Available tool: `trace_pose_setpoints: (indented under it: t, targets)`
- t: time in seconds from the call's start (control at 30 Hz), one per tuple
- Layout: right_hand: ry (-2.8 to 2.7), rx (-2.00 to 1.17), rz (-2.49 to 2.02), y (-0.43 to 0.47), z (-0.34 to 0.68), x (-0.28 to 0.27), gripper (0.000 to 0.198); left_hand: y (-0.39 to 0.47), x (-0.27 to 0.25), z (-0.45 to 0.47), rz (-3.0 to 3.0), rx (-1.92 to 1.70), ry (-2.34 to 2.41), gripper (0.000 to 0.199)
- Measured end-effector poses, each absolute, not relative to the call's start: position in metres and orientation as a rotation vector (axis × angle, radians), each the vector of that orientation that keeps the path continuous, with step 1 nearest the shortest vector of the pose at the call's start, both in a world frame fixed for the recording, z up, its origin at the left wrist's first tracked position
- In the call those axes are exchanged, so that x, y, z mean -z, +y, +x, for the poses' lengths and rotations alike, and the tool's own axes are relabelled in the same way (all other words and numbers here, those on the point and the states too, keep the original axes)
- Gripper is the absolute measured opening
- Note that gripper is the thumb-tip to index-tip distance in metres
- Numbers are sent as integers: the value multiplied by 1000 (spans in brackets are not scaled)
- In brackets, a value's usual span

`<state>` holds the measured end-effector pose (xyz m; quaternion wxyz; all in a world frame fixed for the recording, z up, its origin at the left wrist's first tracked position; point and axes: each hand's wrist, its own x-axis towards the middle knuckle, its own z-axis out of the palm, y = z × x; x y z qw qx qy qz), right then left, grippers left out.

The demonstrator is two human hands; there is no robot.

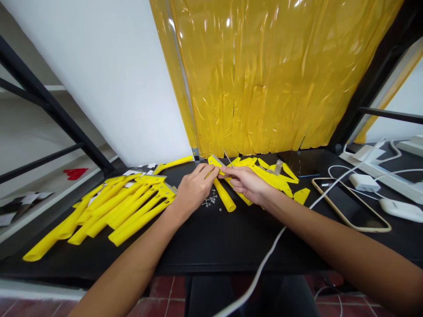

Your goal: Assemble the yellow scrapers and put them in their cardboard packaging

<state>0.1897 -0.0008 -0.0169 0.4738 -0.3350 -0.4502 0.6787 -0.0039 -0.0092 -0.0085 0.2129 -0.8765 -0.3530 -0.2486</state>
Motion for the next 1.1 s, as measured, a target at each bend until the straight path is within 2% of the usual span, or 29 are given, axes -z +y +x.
trace_pose_setpoints:
  t: [0.2, 0.3, 0.37, 0.5, 0.57, 0.67, 0.97, 1.1]
  targets:
    - [-1170, -1726, -759, -2, 190, 9, 39, -1, 15, -8, -2548, 1107, -1050, 24]
    - [-1285, -1603, -795, -4, 190, 5, 48, 0, 13, -6, -2556, 1440, -1250, 13]
    - [-1401, -1339, -856, -5, 192, 4, 46, 2, 11, -4, -2518, 1709, -1437, 11]
    - [-1739, -570, -968, -6, 196, 9, 26, 7, 7, -4, -2472, 2344, -1766, 29]
    - [-1864, -339, -991, -6, 197, 12, 22, 9, 5, -5, -2440, 2538, -1853, 34]
    - [-1943, -214, -1003, -4, 197, 17, 21, 10, 3, -6, -2396, 2613, -1905, 35]
    - [-1971, -187, -991, 1, 197, 20, 21, 9, 6, -5, -2400, 2584, -1925, 34]
    - [-1978, -164, -987, 0, 198, 18, 22, 10, 7, -6, -2447, 2449, -1832, 33]
